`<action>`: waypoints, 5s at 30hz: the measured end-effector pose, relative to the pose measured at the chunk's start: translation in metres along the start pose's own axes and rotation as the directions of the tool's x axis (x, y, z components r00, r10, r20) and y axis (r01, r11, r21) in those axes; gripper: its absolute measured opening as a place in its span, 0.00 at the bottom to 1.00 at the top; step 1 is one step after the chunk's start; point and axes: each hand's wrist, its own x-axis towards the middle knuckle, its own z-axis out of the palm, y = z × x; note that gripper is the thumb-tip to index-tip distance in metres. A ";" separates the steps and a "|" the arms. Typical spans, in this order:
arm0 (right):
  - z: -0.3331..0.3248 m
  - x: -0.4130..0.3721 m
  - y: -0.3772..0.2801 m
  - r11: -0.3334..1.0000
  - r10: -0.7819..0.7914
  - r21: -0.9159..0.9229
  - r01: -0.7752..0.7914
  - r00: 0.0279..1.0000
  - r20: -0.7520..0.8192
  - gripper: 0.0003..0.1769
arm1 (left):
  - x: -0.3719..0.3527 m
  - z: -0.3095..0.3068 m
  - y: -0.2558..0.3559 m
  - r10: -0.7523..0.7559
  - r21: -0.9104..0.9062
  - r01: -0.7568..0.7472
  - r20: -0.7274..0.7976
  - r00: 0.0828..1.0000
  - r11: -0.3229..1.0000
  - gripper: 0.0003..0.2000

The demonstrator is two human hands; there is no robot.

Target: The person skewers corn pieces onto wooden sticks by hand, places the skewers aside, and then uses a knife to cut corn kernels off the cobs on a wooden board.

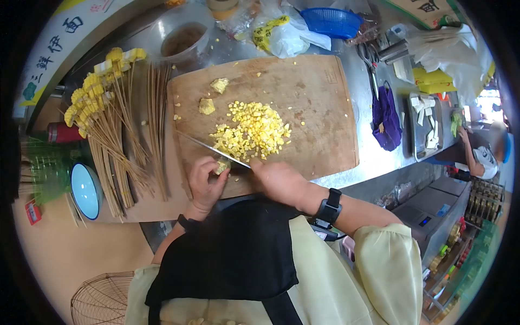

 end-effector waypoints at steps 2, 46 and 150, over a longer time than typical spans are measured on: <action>0.009 0.003 0.014 0.994 -0.030 0.107 0.037 0.998 -0.064 0.10 | 0.000 -0.005 0.001 -0.030 0.002 0.030 -0.018 0.999 1.000 0.17; -0.044 -0.151 0.142 0.463 0.281 0.858 -0.223 0.955 0.097 0.10 | 0.093 0.065 0.023 -0.439 -0.756 0.519 0.655 0.615 -0.399 0.16; -0.044 -0.090 0.071 -0.390 -0.217 0.920 0.043 0.966 -0.137 0.31 | 0.110 0.041 0.186 -0.090 -0.488 0.547 0.685 0.723 0.680 0.29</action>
